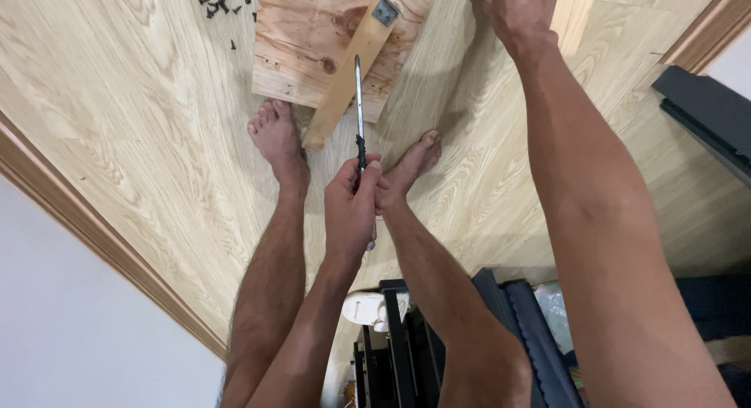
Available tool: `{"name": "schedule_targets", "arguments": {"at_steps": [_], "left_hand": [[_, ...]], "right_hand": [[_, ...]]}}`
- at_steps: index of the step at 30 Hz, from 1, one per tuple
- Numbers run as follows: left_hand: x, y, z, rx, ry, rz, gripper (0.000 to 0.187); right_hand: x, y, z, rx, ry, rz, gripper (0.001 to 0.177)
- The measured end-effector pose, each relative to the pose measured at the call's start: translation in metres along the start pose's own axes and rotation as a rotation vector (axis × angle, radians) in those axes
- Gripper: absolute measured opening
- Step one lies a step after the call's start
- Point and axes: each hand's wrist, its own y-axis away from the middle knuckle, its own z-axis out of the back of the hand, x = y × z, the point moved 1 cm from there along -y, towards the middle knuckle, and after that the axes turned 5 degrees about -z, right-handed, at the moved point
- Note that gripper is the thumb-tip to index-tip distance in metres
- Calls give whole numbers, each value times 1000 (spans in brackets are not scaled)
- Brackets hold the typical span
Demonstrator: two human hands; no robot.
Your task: The person uses a screwdriver to attach a metal bracket to a wooden plank by driving screws into pre-drilled holes. The person repeatedly positions the bracket, inserts screws, and tightens them while working on the floor.
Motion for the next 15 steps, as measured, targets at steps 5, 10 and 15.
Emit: {"name": "schedule_targets", "arguments": {"at_steps": [5, 10, 15], "left_hand": [[-1, 1, 0, 4, -1, 8, 31], [-5, 1, -2, 8, -17, -11, 30], [-7, 0, -2, 18, 8, 6, 30]], "right_hand": [[-28, 11, -3, -165, 194, -158, 22], [-6, 32, 37, -274, -225, -244, 11], [3, 47, 43, -202, -238, -419, 12]]}}
